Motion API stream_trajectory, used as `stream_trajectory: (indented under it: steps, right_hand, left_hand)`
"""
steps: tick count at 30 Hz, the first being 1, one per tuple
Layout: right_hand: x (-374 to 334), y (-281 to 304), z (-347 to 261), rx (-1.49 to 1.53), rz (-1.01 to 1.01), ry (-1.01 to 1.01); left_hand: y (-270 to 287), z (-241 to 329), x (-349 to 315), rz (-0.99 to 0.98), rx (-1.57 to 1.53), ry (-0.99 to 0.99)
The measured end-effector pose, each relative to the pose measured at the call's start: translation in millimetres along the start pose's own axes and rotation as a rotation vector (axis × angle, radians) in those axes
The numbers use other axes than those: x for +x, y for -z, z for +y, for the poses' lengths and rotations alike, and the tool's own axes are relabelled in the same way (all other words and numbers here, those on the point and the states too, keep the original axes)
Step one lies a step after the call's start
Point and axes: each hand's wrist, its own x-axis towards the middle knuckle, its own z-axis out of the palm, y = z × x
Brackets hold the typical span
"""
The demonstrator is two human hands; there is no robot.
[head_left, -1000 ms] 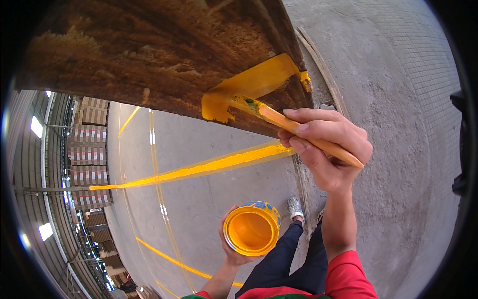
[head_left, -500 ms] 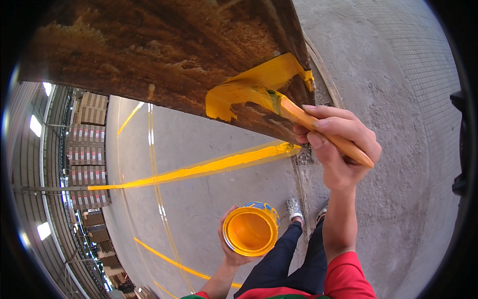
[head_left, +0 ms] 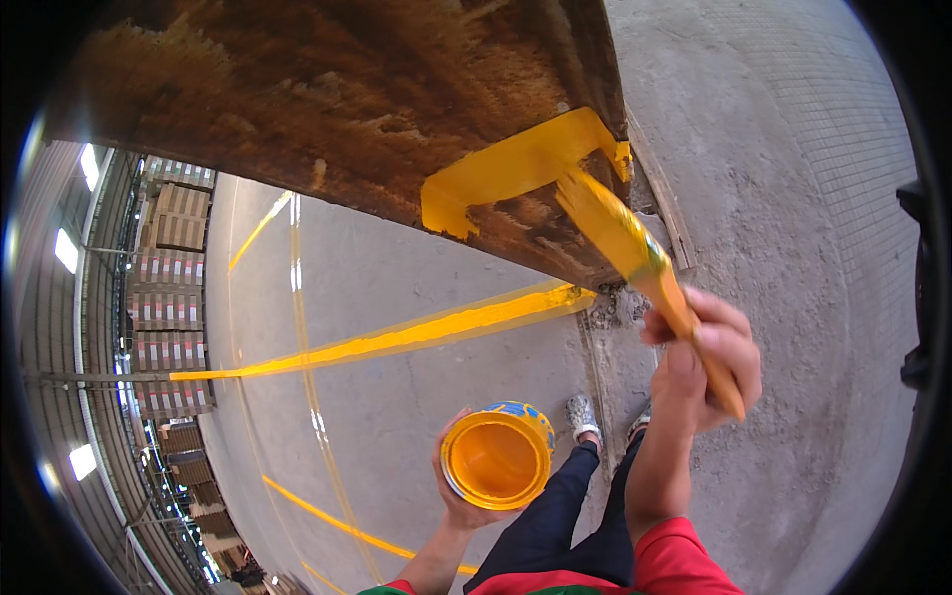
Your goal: The person paints a rusty metal beam with yellow paint using a brush and a small paint can. They repeatedly dip the brush into the can and apply paint to the beam's surface, covering rusted areas.
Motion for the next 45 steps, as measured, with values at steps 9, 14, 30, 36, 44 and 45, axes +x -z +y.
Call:
stream_trajectory:
  steps: [9,14,30,36,44,45]
  right_hand:
    - [-9,-26,5,-0.133,-0.206,0.088]
    - [-1,-39,5,-0.258,-0.259,0.195]
    - [3,-37,16,-0.117,-0.269,0.100]
    - [4,-30,10,-0.083,-0.214,0.004]
    - [6,-42,12,-0.162,-0.246,0.143]
    - [6,-42,12,-0.159,-0.258,0.152]
  left_hand:
    - [4,-5,-1,0.013,0.020,-0.005]
    - [5,-5,-2,-0.003,0.003,0.010]
    - [7,-5,-2,-0.040,0.031,-0.001]
    - [7,-6,-4,-0.032,0.037,-0.004]
    - [9,-5,-2,-0.013,0.005,0.008]
    - [9,-5,-1,-0.002,-0.008,-0.006]
